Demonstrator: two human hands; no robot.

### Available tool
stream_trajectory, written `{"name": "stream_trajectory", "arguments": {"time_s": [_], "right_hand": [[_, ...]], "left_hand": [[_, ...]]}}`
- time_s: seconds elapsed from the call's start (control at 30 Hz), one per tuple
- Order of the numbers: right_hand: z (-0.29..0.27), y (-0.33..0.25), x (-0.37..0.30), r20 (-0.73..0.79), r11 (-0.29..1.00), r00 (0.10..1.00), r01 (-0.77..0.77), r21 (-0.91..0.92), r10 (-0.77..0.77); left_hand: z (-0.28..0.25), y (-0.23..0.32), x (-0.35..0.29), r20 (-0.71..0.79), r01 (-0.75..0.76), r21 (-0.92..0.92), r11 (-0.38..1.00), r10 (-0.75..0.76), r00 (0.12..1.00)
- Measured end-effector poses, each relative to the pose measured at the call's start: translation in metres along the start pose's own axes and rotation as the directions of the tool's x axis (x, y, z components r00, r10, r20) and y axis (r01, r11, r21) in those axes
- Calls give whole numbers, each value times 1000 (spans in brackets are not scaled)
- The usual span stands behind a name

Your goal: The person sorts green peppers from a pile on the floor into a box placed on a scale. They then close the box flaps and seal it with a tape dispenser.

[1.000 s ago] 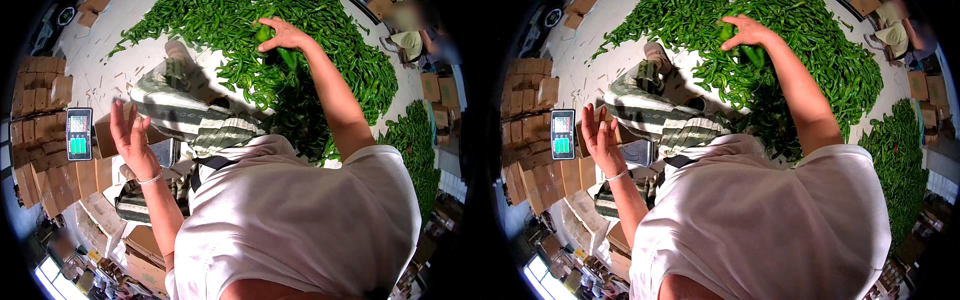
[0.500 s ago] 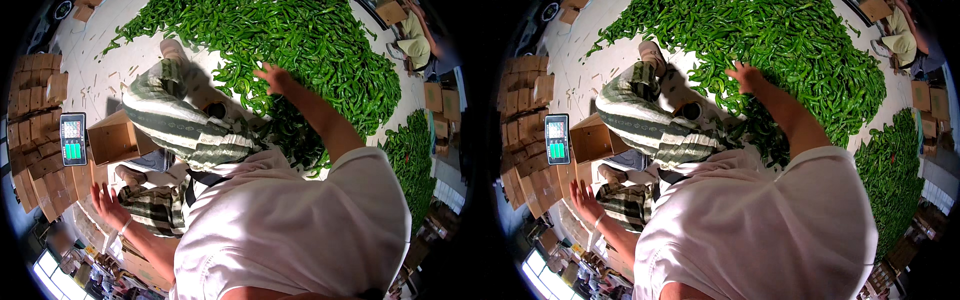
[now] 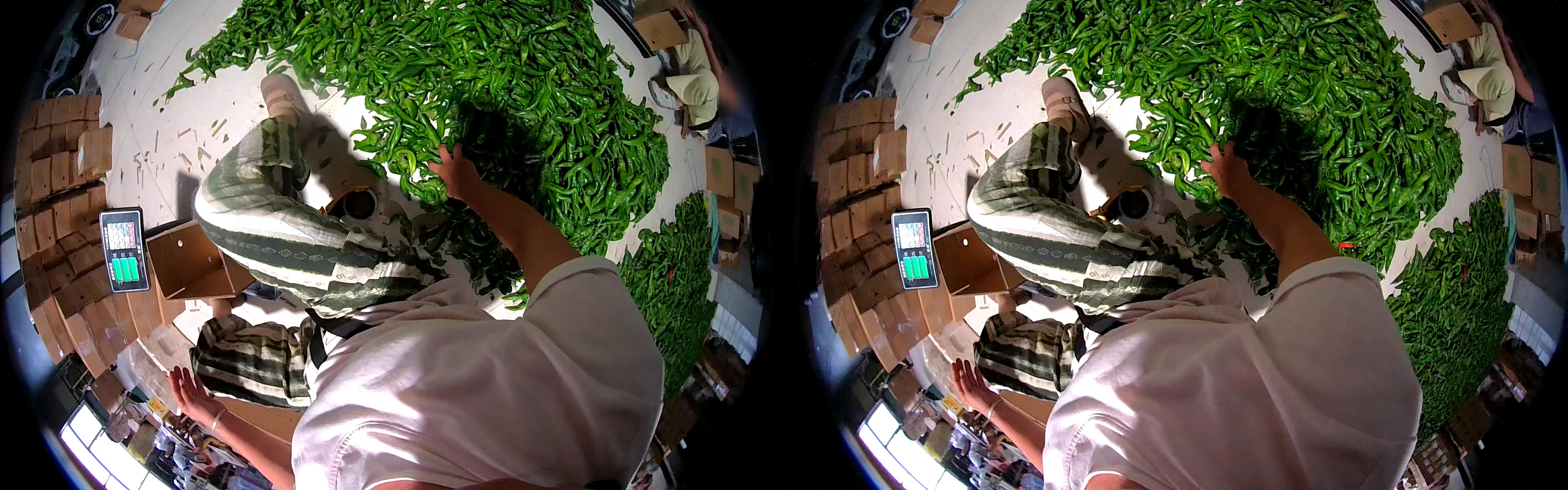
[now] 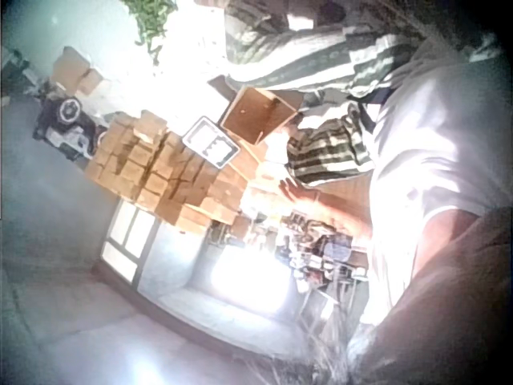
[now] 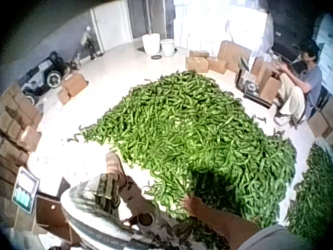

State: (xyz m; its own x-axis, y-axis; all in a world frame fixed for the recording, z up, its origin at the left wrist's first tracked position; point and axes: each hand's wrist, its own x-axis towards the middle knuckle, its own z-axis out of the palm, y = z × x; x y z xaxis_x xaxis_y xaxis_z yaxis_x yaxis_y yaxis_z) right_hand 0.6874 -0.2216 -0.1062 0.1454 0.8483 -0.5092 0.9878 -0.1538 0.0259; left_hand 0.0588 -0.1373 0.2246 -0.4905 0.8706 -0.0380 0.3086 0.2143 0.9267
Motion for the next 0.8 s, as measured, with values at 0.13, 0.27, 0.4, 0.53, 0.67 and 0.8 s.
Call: {"name": "stream_trajectory", "arguments": {"time_s": [0.13,0.27,0.4,0.53,0.67,0.8], "right_hand": [[-25,-12,2,71,998,997,-36,-48,39],[-12,-3,9,99,999,995,0,-42,4],[5,12,4,59,998,998,16,-61,-12],[-44,16,-31,-95,975,984,-133,179,151],[-100,46,-72,-272,788,861,-210,579,430],[-181,68,-105,-437,487,701,146,861,563]], "left_hand": [[-8,-17,9,-36,14,-17,1000,-15,999],[6,-21,12,-61,-93,71,993,97,993],[9,-31,22,-74,-220,196,956,238,968],[-7,-57,32,-93,-371,197,908,394,914],[1,-59,36,-111,-493,194,848,518,848],[13,-53,28,-157,-534,143,833,552,819]]}}
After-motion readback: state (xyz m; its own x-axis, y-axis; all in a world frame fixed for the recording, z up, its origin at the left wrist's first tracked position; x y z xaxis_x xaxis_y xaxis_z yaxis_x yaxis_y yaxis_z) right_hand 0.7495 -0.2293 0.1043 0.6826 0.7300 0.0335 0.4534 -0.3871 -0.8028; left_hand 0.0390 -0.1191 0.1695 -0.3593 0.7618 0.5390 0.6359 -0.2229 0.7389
